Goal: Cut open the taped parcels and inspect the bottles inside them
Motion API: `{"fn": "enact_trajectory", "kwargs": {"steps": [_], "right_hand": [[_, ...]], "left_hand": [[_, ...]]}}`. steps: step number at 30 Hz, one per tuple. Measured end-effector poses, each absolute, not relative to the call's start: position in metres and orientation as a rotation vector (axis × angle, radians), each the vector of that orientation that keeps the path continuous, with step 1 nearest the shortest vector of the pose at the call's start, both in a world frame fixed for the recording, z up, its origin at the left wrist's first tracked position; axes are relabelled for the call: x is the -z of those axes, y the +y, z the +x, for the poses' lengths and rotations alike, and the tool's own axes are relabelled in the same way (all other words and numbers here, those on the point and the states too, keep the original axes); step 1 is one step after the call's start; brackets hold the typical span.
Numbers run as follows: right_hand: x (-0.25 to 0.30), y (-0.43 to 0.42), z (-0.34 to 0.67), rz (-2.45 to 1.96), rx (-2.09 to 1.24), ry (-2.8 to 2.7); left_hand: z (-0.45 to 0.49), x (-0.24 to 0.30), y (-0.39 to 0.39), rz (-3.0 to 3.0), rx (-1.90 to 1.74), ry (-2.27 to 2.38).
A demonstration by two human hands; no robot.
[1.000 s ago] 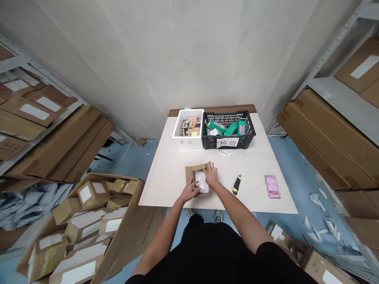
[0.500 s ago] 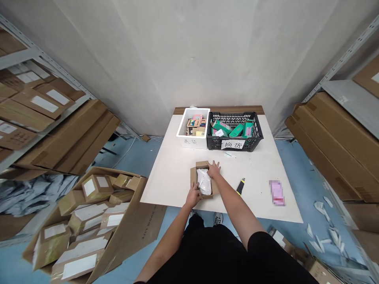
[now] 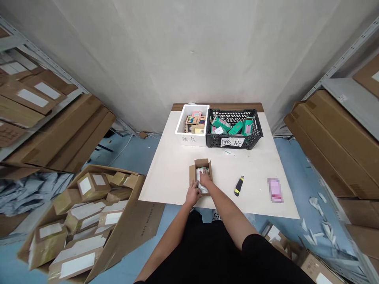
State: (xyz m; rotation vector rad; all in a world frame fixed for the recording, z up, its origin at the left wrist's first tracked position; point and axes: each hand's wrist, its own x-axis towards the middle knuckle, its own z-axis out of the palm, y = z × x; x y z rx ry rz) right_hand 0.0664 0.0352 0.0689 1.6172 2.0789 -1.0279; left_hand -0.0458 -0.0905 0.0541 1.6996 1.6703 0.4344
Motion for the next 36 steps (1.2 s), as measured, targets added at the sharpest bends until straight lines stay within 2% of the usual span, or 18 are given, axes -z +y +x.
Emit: {"fn": "enact_trajectory", "kwargs": {"steps": [5,10,17,23,26,31,36], "right_hand": [[-0.063,0.012,0.078,1.38,0.997,2.166],[-0.058,-0.007,0.091,1.343,0.972,2.3],[-0.058,0.006,0.091,1.556,1.049,2.45],[-0.069,0.002,0.101,1.86,0.809,2.694],[-0.072,-0.006,0.108,1.56,0.859,2.723],[-0.064,0.0,0.104,0.978,0.97,2.434],[-0.06,0.028,0.097,1.15,0.784,2.409]], "left_hand": [[-0.045,-0.058,-0.09,1.738,-0.396,1.684],[-0.043,-0.06,-0.09,1.788,-0.333,1.68],[-0.041,-0.062,-0.089,1.868,-0.234,1.666],[-0.043,-0.053,-0.097,1.912,-0.357,1.699],[-0.043,-0.047,-0.104,1.898,-0.445,1.725],[-0.041,-0.043,-0.11,1.867,-0.52,1.724],[-0.045,-0.046,-0.107,1.862,-0.496,1.682]]}}
